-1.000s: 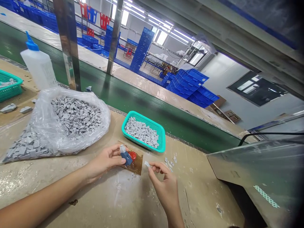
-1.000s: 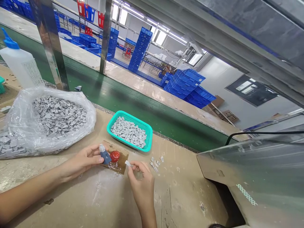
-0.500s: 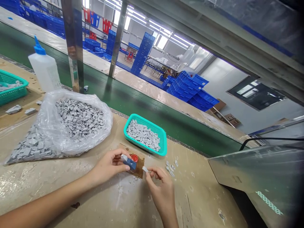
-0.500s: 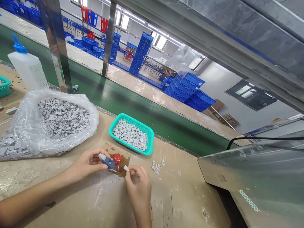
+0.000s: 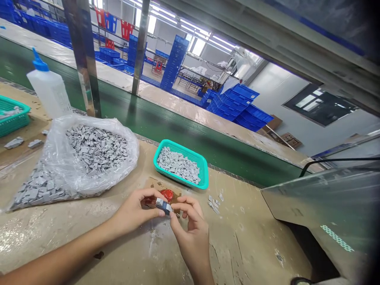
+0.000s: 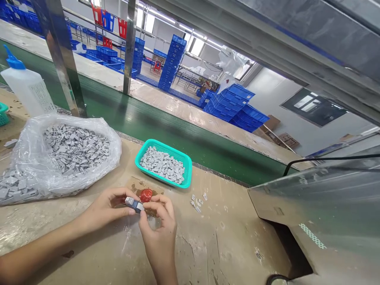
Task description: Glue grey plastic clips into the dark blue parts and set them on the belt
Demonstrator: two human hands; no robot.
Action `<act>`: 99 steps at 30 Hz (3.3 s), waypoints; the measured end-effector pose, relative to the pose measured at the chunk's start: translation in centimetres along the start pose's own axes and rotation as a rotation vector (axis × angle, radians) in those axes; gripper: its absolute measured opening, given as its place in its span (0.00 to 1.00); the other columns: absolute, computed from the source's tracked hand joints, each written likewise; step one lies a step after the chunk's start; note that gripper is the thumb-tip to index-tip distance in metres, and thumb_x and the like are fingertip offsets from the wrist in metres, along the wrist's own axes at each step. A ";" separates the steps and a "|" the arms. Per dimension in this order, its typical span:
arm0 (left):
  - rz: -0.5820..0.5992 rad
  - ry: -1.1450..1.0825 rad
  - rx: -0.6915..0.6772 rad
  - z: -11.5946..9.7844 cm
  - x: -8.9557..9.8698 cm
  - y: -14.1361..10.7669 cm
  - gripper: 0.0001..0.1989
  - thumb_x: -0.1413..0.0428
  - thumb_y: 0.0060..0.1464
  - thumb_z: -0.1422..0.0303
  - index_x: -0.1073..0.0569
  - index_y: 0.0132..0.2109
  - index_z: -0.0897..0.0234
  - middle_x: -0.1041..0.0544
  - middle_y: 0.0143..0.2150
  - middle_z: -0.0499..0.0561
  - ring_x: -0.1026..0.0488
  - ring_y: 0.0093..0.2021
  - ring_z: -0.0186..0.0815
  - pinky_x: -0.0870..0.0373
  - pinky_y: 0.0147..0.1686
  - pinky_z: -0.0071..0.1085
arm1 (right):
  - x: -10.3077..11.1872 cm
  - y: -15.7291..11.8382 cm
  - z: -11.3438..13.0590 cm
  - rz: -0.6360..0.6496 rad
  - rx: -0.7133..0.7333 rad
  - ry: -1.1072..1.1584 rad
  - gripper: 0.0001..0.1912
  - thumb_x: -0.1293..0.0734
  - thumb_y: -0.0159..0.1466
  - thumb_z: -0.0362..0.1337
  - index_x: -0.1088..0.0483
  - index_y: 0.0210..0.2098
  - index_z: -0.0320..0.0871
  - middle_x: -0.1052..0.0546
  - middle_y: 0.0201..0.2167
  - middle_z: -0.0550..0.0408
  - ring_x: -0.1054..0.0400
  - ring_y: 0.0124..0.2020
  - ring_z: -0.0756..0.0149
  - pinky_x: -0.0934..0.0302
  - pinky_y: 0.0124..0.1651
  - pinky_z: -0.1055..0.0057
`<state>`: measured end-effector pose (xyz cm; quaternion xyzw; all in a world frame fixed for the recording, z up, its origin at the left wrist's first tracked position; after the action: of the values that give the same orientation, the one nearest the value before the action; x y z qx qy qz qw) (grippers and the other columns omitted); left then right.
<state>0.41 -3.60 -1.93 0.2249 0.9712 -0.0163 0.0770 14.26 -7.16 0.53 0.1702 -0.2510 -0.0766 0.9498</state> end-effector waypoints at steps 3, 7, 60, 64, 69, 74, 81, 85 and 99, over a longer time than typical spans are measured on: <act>-0.058 0.001 -0.007 -0.1 -0.3 -0.4 0.06 0.42 0.44 0.72 0.29 0.34 0.66 0.27 0.32 0.48 0.32 0.36 0.34 0.37 0.39 0.29 | -0.1 -0.6 0.9 -0.052 0.113 -0.058 0.09 0.40 0.57 0.27 0.29 0.32 0.43 0.35 0.38 0.50 0.37 0.37 0.64 0.38 0.37 0.68; -0.116 0.059 -0.062 0.0 -0.4 -0.9 0.05 0.43 0.46 0.72 0.27 0.34 0.64 0.27 0.34 0.49 0.31 0.38 0.35 0.36 0.41 0.30 | -0.8 -1.6 1.8 -0.074 0.234 -0.182 0.17 0.43 0.58 0.23 0.31 0.42 0.43 0.35 0.45 0.46 0.37 0.43 0.60 0.37 0.38 0.65; -0.145 0.762 -0.362 -9.8 6.8 15.4 0.22 0.62 0.58 0.70 0.52 0.59 0.57 0.33 0.43 0.53 0.34 0.38 0.33 0.39 0.42 0.31 | 4.0 13.2 -9.7 0.128 0.150 -0.530 0.17 0.42 0.45 0.23 0.26 0.30 0.40 0.25 0.33 0.49 0.32 0.38 0.55 0.39 0.43 0.60; -0.187 0.976 -0.227 -5.8 8.5 21.5 0.23 0.53 0.55 0.71 0.46 0.58 0.65 0.33 0.47 0.59 0.35 0.47 0.42 0.42 0.48 0.42 | 4.3 12.8 -10.4 0.069 0.167 -0.573 0.16 0.42 0.44 0.21 0.27 0.24 0.40 0.25 0.27 0.49 0.31 0.33 0.54 0.36 0.37 0.60; -0.250 1.119 -0.130 0.0 11.0 23.6 0.19 0.50 0.55 0.66 0.39 0.53 0.65 0.41 0.55 0.56 0.41 0.53 0.44 0.43 0.51 0.48 | 4.8 12.5 -9.9 0.035 0.180 -0.577 0.17 0.43 0.45 0.20 0.27 0.24 0.42 0.25 0.27 0.52 0.31 0.31 0.56 0.36 0.33 0.65; -0.372 1.198 -0.077 1.0 13.5 24.6 0.16 0.50 0.55 0.66 0.36 0.49 0.67 0.36 0.51 0.56 0.37 0.49 0.41 0.38 0.47 0.45 | 4.7 12.4 -9.3 0.052 0.159 -0.541 0.16 0.44 0.51 0.24 0.26 0.29 0.42 0.25 0.28 0.51 0.32 0.31 0.56 0.37 0.31 0.64; -0.458 1.201 -0.119 0.9 14.6 24.6 0.12 0.50 0.55 0.66 0.33 0.45 0.67 0.32 0.46 0.54 0.34 0.44 0.37 0.35 0.44 0.41 | 4.6 12.3 -10.0 0.071 0.100 -0.486 0.17 0.45 0.53 0.29 0.27 0.34 0.41 0.27 0.29 0.51 0.34 0.24 0.62 0.39 0.27 0.69; -0.530 1.124 -0.210 0.4 14.5 24.3 0.13 0.51 0.55 0.65 0.33 0.45 0.67 0.32 0.45 0.54 0.33 0.44 0.37 0.35 0.44 0.41 | 4.8 12.5 -10.8 0.048 0.073 -0.448 0.16 0.43 0.52 0.30 0.28 0.35 0.38 0.28 0.27 0.50 0.35 0.23 0.64 0.39 0.28 0.69; -0.955 0.586 -0.210 -0.3 16.1 23.3 0.17 0.52 0.56 0.65 0.38 0.51 0.66 0.36 0.49 0.56 0.33 0.44 0.38 0.34 0.43 0.41 | 5.1 12.2 -10.8 -0.050 0.096 -0.363 0.12 0.43 0.53 0.34 0.31 0.32 0.40 0.32 0.24 0.53 0.37 0.23 0.65 0.39 0.28 0.69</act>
<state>-3.68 24.36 -4.08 -0.2530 0.9423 0.1104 -0.1896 24.85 6.12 -1.59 0.2050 -0.4172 -0.1176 0.8776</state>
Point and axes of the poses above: each hand's wrist, its own y-axis towards the middle knuckle, its own x-axis out of the back of the hand, z = x × y, the point moved 3 cm from there along y, towards the middle knuckle
